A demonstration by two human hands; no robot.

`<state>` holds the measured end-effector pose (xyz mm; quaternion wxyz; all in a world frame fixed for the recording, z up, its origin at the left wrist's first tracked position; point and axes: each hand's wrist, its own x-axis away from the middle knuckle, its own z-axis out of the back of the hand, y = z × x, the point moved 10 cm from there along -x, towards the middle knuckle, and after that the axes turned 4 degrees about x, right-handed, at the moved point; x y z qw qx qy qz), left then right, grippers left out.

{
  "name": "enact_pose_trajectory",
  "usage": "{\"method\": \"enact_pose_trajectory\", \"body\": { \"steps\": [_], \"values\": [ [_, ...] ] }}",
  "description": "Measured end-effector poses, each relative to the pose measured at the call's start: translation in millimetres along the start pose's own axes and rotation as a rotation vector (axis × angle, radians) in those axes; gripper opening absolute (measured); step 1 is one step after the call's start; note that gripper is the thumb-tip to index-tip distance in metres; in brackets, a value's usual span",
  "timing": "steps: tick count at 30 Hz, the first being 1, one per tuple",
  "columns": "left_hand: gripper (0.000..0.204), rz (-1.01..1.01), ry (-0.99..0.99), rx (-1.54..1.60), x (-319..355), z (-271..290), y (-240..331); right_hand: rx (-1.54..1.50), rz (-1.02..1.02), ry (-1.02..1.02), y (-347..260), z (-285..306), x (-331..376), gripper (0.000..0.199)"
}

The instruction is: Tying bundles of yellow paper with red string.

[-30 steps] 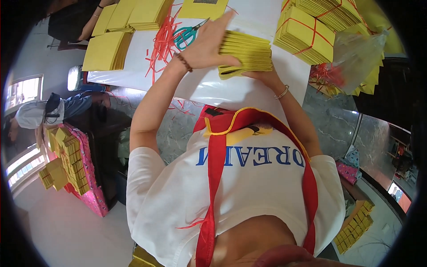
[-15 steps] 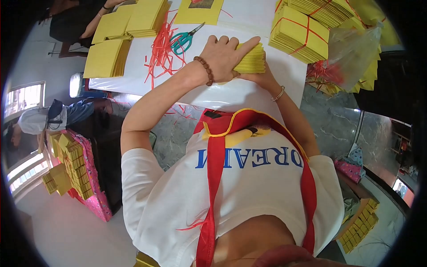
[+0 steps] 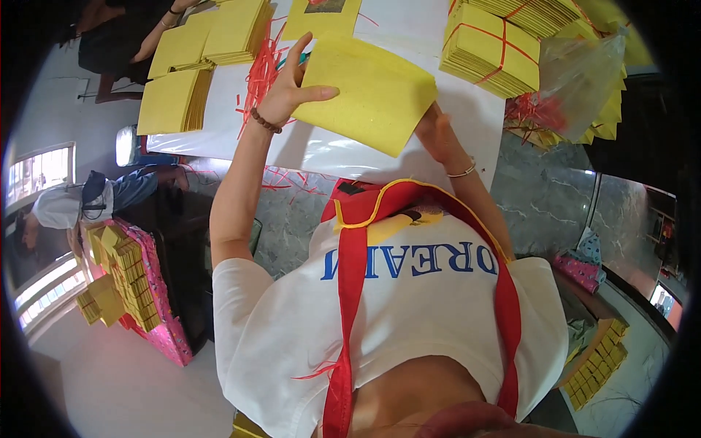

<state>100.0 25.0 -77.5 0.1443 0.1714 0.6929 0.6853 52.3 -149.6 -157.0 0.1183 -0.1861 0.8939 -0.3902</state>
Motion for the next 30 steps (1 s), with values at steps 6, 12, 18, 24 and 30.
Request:
{"method": "enact_pose_trajectory", "body": {
  "steps": [6,12,18,24,30],
  "values": [
    [0.106,-0.128,0.03,-0.003,5,0,-16,0.661,0.008,0.113,-37,-5,-11,0.099],
    [0.109,-0.123,-0.012,-0.255,8,-17,-83,0.822,-0.048,0.049,-8,22,-5,0.093],
    [0.108,-0.056,0.022,-0.421,8,-10,-102,0.868,-0.011,0.109,-6,24,-3,0.085],
    [0.117,-0.057,-0.042,-0.035,5,-10,-84,0.985,-0.03,0.126,-6,38,-6,0.075],
    [0.118,-0.342,-0.136,-0.882,-11,-41,22,0.983,0.01,0.085,-7,32,-8,0.075]
  ]
}}
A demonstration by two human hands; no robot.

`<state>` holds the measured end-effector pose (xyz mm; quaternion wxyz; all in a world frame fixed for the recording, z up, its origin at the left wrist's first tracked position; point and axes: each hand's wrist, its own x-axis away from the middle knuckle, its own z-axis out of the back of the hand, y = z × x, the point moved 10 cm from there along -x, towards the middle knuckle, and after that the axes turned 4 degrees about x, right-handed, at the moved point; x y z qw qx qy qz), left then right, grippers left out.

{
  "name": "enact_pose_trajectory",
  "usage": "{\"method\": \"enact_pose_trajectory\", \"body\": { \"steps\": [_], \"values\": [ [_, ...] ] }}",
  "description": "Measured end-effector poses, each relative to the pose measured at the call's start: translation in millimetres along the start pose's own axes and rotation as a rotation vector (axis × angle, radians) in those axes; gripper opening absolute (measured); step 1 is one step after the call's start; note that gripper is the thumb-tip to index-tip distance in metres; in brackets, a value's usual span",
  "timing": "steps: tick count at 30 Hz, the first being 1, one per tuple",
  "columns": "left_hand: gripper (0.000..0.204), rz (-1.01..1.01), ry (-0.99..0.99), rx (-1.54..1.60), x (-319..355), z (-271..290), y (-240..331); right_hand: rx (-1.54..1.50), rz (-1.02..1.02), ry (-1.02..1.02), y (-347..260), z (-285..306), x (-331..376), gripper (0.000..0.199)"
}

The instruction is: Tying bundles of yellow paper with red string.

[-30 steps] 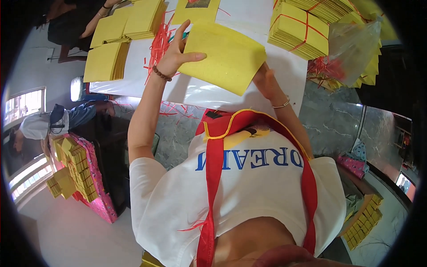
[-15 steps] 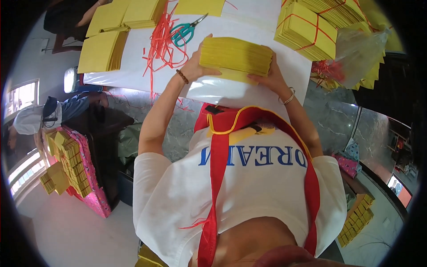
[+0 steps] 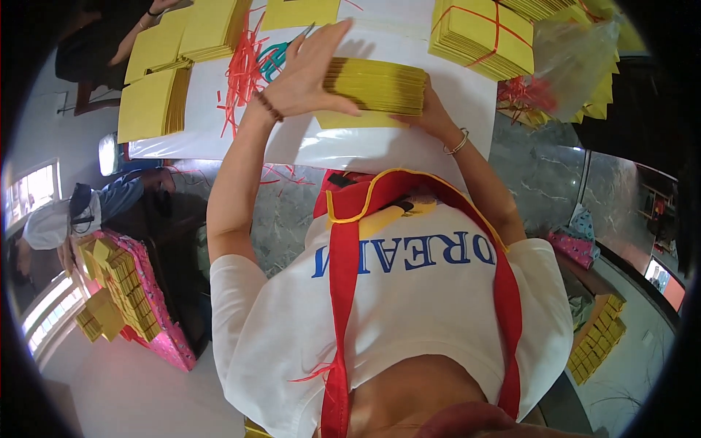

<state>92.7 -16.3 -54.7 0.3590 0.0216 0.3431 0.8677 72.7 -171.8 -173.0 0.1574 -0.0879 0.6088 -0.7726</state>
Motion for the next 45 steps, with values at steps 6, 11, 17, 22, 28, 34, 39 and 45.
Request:
{"method": "enact_pose_trajectory", "body": {
  "steps": [6,11,17,22,28,34,39,45],
  "values": [
    [0.118,0.078,-0.429,-0.237,-20,-60,13,-0.062,-0.029,0.002,1,-1,0,0.078],
    [0.111,0.058,-0.313,-0.537,-16,-68,23,-0.084,-0.111,-0.057,5,-4,2,0.094],
    [0.105,0.177,-0.245,-0.373,-18,-50,10,-0.292,0.11,0.221,19,19,34,0.126],
    [0.108,0.141,0.109,0.357,-10,-8,4,-0.305,0.09,0.171,-11,3,35,0.128],
    [0.109,0.104,0.266,0.845,7,-29,-8,-0.332,-0.138,-0.164,-35,-11,2,0.112],
    [0.099,0.324,0.044,0.823,29,-105,-61,0.122,0.144,-0.071,-35,-3,-15,0.109],
    [0.1,0.37,0.082,0.935,35,-104,-63,-0.011,0.058,-0.057,-32,-2,-11,0.11],
    [0.092,0.384,0.047,0.627,35,-112,-80,-0.069,0.042,0.008,-25,-2,-12,0.104]
  ]
}}
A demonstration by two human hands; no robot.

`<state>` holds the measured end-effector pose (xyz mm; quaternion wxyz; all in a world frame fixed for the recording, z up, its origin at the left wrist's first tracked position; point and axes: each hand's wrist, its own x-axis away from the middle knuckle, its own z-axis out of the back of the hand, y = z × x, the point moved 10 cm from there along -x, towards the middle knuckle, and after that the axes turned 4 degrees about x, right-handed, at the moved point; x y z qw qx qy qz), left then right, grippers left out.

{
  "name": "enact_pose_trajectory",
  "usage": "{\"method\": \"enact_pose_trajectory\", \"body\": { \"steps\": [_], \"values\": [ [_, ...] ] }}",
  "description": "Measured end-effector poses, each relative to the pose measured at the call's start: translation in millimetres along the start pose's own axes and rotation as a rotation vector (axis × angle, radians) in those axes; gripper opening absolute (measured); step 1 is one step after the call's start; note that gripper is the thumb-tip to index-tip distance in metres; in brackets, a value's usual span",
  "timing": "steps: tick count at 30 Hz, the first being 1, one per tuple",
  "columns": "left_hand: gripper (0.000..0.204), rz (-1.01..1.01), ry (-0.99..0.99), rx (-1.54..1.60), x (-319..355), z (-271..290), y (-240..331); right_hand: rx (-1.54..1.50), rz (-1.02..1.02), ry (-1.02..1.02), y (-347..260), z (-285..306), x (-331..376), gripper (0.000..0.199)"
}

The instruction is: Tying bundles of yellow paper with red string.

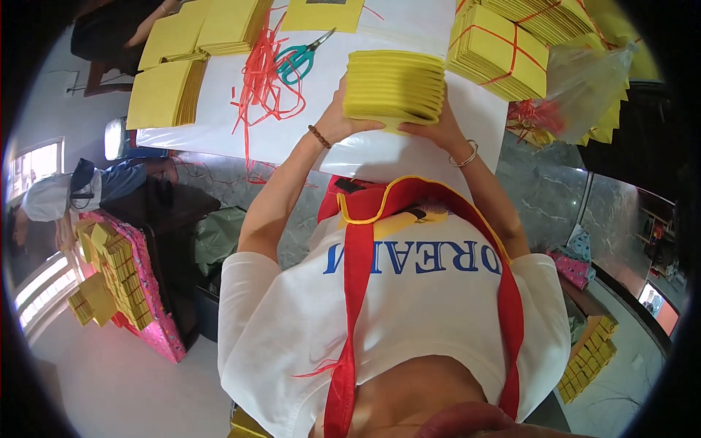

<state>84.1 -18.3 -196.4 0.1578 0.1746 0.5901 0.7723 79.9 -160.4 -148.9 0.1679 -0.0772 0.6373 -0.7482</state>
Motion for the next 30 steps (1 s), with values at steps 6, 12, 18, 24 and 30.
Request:
{"method": "enact_pose_trajectory", "body": {
  "steps": [6,12,18,24,30],
  "values": [
    [0.09,-0.021,0.061,-0.017,-5,3,0,-0.072,-0.079,0.043,11,3,-6,0.091],
    [0.078,0.019,0.085,0.346,11,18,37,-0.539,-0.338,0.1,26,2,-5,0.061],
    [0.075,-0.136,0.122,0.966,29,10,47,-1.064,-0.344,0.153,47,-21,11,0.049],
    [0.133,-0.296,0.222,0.791,48,-7,94,-1.251,-0.224,-0.002,45,-31,9,0.049],
    [0.128,-0.349,0.343,0.613,54,-11,89,-1.199,-0.225,0.082,43,-33,3,0.049]
  ]
}}
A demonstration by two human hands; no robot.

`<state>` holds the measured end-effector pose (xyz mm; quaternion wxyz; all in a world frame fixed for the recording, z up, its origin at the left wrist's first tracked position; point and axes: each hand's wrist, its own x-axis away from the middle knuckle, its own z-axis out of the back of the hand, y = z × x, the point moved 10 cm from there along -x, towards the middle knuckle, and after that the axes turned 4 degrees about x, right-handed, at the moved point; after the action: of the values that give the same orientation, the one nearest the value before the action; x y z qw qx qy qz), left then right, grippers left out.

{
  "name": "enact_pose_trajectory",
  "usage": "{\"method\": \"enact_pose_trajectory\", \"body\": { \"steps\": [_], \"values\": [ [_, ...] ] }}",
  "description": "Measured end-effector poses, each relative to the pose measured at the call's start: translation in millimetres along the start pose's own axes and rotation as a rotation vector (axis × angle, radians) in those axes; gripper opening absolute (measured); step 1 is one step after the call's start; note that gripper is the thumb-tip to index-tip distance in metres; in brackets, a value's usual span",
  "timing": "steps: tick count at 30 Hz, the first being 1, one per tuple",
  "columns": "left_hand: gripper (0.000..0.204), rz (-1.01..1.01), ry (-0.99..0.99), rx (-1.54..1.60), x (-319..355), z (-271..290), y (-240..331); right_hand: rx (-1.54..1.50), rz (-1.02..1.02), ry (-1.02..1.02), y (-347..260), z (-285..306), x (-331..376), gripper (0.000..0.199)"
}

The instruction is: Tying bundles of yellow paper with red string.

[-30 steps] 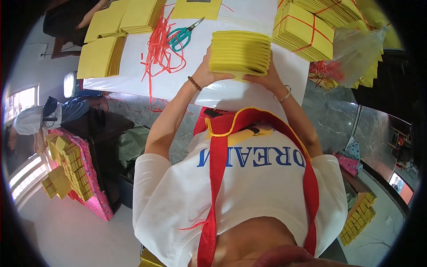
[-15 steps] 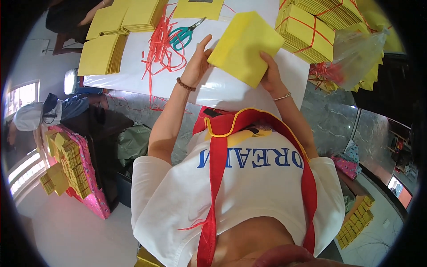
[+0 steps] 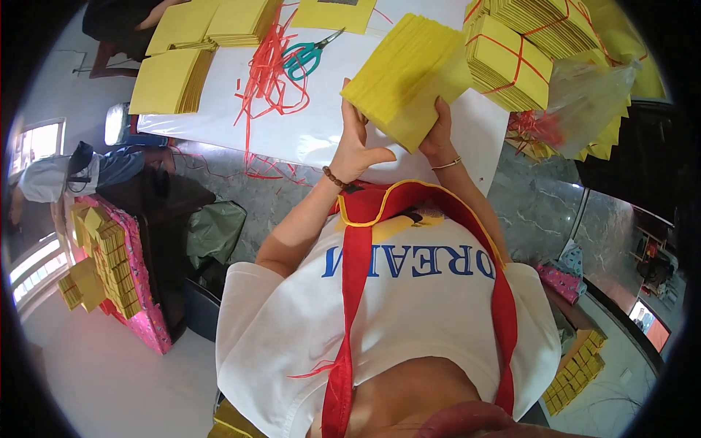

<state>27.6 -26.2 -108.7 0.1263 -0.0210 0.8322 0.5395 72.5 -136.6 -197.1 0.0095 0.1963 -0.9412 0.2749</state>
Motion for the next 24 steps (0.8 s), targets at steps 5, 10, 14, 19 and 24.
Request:
{"method": "enact_pose_trajectory", "body": {
  "steps": [5,10,14,19,24],
  "values": [
    [0.102,0.039,0.242,-0.037,-8,17,-10,-0.005,0.022,0.086,11,-20,-2,0.046],
    [0.068,0.321,0.407,0.178,-20,65,-50,-0.099,-0.115,0.285,37,-10,15,0.049],
    [0.045,0.452,0.126,0.307,-39,66,-63,-0.18,-0.146,0.42,20,21,43,0.048],
    [0.04,0.716,0.037,0.309,-48,69,-77,0.235,-0.27,0.332,-10,39,43,0.04],
    [0.039,0.864,0.066,0.245,-52,81,-92,0.3,-0.326,0.439,-12,40,34,0.032]
  ]
}}
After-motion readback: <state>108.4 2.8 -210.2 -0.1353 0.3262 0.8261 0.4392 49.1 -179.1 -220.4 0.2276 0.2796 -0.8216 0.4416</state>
